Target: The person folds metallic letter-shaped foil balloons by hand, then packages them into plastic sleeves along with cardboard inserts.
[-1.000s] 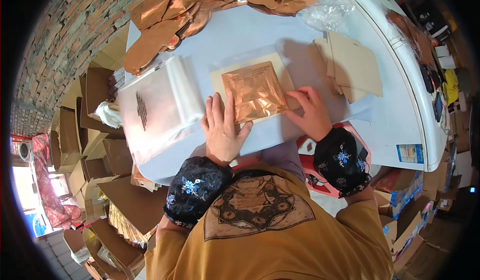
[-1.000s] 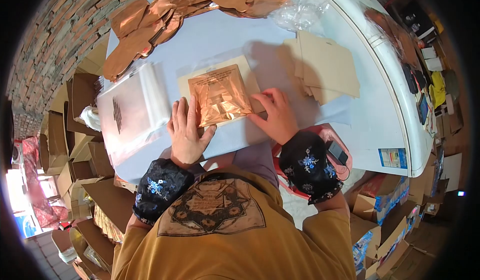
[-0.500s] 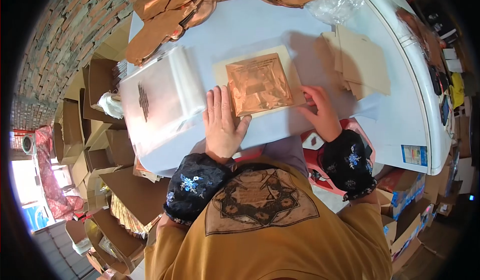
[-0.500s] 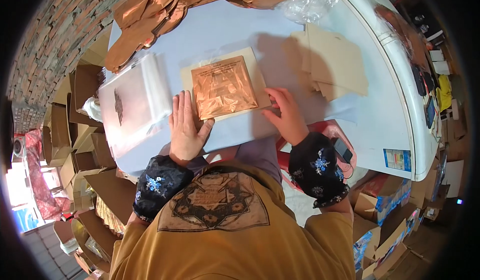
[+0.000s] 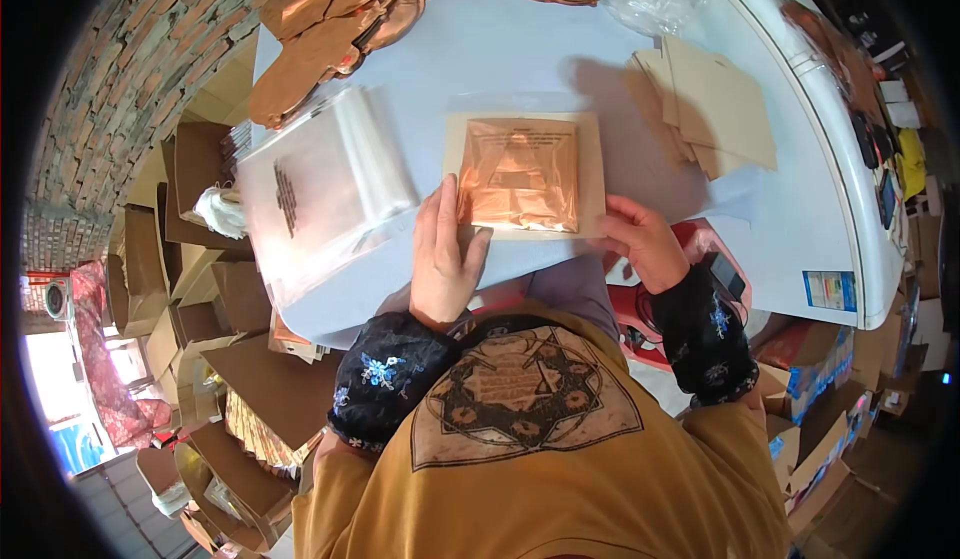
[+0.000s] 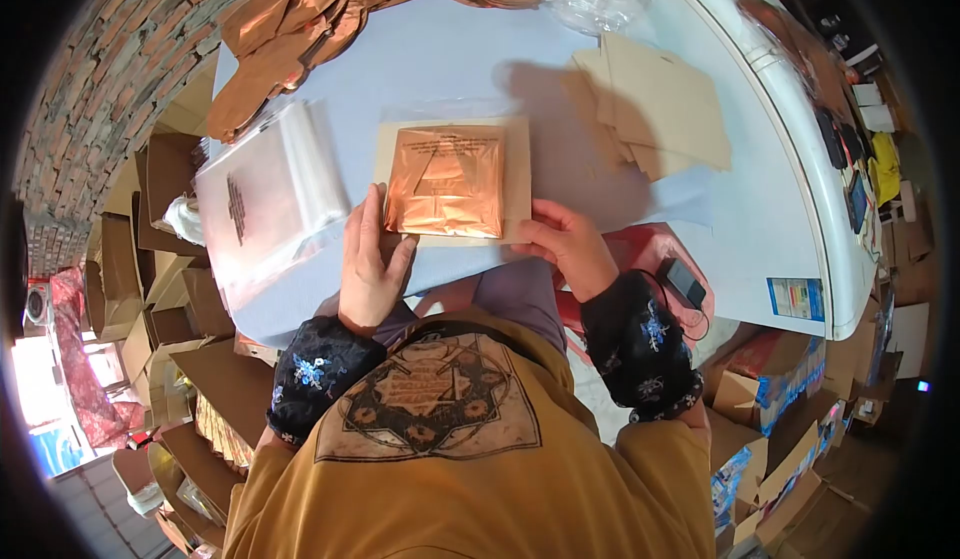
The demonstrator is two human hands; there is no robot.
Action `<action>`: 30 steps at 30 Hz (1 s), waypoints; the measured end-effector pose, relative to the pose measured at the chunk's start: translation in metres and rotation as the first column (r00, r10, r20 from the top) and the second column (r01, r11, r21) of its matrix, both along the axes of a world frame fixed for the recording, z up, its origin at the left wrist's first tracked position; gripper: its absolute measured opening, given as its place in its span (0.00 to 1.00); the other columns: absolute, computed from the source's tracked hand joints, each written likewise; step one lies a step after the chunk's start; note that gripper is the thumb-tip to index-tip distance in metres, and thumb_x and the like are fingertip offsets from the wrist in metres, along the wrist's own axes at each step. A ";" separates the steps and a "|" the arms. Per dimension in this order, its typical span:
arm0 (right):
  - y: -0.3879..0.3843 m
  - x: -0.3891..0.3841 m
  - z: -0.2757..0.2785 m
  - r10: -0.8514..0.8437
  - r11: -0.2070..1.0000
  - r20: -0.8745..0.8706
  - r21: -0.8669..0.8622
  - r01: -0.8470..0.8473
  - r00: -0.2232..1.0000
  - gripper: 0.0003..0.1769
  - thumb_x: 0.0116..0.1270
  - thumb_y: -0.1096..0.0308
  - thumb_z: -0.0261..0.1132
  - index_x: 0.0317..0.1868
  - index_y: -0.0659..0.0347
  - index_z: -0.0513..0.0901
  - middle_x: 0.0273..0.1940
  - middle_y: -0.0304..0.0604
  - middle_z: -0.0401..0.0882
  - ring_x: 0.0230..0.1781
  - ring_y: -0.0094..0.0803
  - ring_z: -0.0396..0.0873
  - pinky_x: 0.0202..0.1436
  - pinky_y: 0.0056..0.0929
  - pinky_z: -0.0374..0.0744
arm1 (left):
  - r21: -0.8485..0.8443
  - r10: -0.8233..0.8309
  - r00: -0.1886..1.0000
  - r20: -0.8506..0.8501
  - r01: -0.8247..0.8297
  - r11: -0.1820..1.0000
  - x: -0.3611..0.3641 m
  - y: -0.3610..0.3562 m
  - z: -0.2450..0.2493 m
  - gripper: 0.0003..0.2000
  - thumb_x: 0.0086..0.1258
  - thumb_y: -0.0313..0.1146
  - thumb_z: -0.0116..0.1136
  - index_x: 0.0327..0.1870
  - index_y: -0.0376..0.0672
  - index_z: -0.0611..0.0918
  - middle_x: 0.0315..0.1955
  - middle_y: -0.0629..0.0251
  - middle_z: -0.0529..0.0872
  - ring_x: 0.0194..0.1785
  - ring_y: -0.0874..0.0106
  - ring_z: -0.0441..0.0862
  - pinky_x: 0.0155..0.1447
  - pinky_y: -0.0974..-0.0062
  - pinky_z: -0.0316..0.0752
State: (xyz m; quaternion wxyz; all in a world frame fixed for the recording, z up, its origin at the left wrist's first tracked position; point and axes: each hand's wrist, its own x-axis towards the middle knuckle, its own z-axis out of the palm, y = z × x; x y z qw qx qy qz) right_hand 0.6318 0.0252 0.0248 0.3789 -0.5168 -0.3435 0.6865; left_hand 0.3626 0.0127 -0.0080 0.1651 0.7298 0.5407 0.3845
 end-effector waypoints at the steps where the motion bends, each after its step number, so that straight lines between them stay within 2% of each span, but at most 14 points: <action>1: 0.000 0.004 -0.008 -0.013 1.000 -0.007 0.012 0.013 1.000 0.20 0.70 0.69 0.63 0.61 0.67 0.77 0.50 0.40 0.82 0.45 0.23 0.80 0.51 0.23 0.80 | -0.011 0.024 1.000 -0.008 -0.024 1.000 0.000 -0.004 0.001 0.39 0.65 0.27 0.64 0.76 0.37 0.57 0.64 0.44 0.70 0.66 0.50 0.69 0.68 0.59 0.66; 3: 0.000 0.010 -0.014 -0.049 0.999 -0.042 0.004 0.049 0.998 0.19 0.71 0.69 0.63 0.60 0.66 0.78 0.49 0.39 0.82 0.45 0.23 0.80 0.51 0.23 0.80 | -0.034 0.074 0.997 -0.026 -0.074 0.997 0.001 -0.014 0.008 0.38 0.66 0.27 0.63 0.76 0.39 0.58 0.65 0.45 0.70 0.66 0.52 0.70 0.67 0.61 0.69; 6: 0.000 0.018 -0.015 -0.110 0.993 -0.105 -0.054 0.105 0.988 0.19 0.71 0.68 0.64 0.59 0.66 0.77 0.49 0.38 0.81 0.45 0.22 0.80 0.50 0.22 0.81 | -0.188 0.125 0.983 0.137 -0.098 0.977 -0.003 -0.029 0.014 0.35 0.71 0.28 0.60 0.77 0.40 0.58 0.60 0.50 0.75 0.60 0.60 0.76 0.62 0.67 0.73; 7: -0.001 0.020 -0.015 -0.120 0.991 -0.116 -0.073 0.112 0.986 0.18 0.71 0.68 0.64 0.59 0.66 0.77 0.49 0.38 0.81 0.45 0.22 0.80 0.50 0.22 0.81 | -0.296 0.152 0.948 0.281 -0.066 0.953 -0.004 -0.033 0.017 0.35 0.71 0.28 0.60 0.77 0.40 0.58 0.57 0.52 0.77 0.58 0.62 0.77 0.61 0.69 0.73; 9: 0.001 0.021 -0.012 -0.138 0.987 -0.107 -0.100 0.127 0.985 0.18 0.71 0.68 0.65 0.58 0.65 0.77 0.48 0.37 0.80 0.44 0.22 0.79 0.49 0.21 0.81 | -0.476 0.244 0.811 0.532 0.048 0.878 -0.006 -0.037 0.023 0.34 0.72 0.28 0.59 0.76 0.39 0.57 0.51 0.56 0.80 0.53 0.67 0.79 0.59 0.73 0.74; 10: 0.000 0.020 -0.009 -0.148 0.984 -0.087 -0.112 0.138 0.985 0.18 0.71 0.68 0.65 0.58 0.65 0.77 0.48 0.36 0.80 0.44 0.21 0.79 0.49 0.20 0.81 | -0.577 0.295 0.805 0.516 0.072 0.813 -0.012 -0.034 0.020 0.31 0.74 0.26 0.56 0.75 0.36 0.58 0.46 0.61 0.82 0.46 0.72 0.80 0.55 0.77 0.75; 13: -0.001 0.017 -0.002 -0.149 0.983 -0.070 -0.123 0.140 0.986 0.15 0.71 0.70 0.65 0.55 0.63 0.77 0.45 0.34 0.79 0.43 0.20 0.79 0.47 0.20 0.81 | -0.624 0.427 0.493 0.758 0.357 0.696 -0.012 -0.024 0.027 0.26 0.73 0.25 0.57 0.69 0.33 0.63 0.45 0.60 0.82 0.44 0.73 0.80 0.53 0.77 0.75; 16: -0.002 0.017 -0.005 -0.136 0.986 -0.087 -0.106 0.127 0.987 0.13 0.71 0.70 0.65 0.54 0.61 0.77 0.43 0.33 0.79 0.42 0.19 0.79 0.46 0.20 0.82 | -0.648 0.458 0.480 0.748 0.380 0.660 -0.009 -0.017 0.030 0.21 0.74 0.26 0.57 0.65 0.39 0.67 0.42 0.65 0.83 0.40 0.80 0.78 0.48 0.80 0.76; 20: -0.006 0.014 0.001 -0.060 0.998 -0.079 -0.035 0.057 0.995 0.17 0.71 0.69 0.64 0.59 0.64 0.78 0.48 0.36 0.81 0.43 0.21 0.79 0.47 0.20 0.80 | -0.661 0.458 0.505 0.731 0.358 0.660 -0.007 -0.012 0.029 0.17 0.74 0.27 0.57 0.61 0.38 0.70 0.38 0.68 0.83 0.37 0.81 0.78 0.43 0.83 0.74; 22: -0.012 0.011 0.005 -0.015 1.000 -0.004 -0.013 0.015 1.000 0.17 0.71 0.69 0.64 0.59 0.64 0.78 0.48 0.36 0.82 0.41 0.20 0.79 0.46 0.19 0.79 | -0.693 0.470 0.548 0.692 0.320 0.646 -0.007 -0.011 0.030 0.14 0.75 0.28 0.57 0.58 0.38 0.72 0.36 0.69 0.84 0.35 0.82 0.77 0.40 0.85 0.73; 28: -0.014 0.014 -0.012 -0.016 1.000 0.118 0.024 0.013 0.993 0.17 0.70 0.66 0.64 0.57 0.63 0.79 0.40 0.37 0.84 0.33 0.18 0.79 0.38 0.17 0.78 | -0.734 0.453 0.630 0.631 0.294 0.613 -0.010 -0.012 0.029 0.10 0.76 0.31 0.56 0.50 0.34 0.77 0.31 0.66 0.85 0.31 0.78 0.79 0.36 0.81 0.74; 30: -0.014 0.014 -0.011 -0.020 1.000 0.158 0.019 0.018 0.987 0.16 0.70 0.65 0.65 0.56 0.62 0.79 0.38 0.37 0.84 0.32 0.18 0.79 0.36 0.16 0.77 | -0.741 0.437 0.649 0.622 0.310 0.595 -0.010 -0.012 0.029 0.11 0.76 0.33 0.55 0.50 0.34 0.76 0.31 0.64 0.85 0.29 0.77 0.80 0.34 0.80 0.76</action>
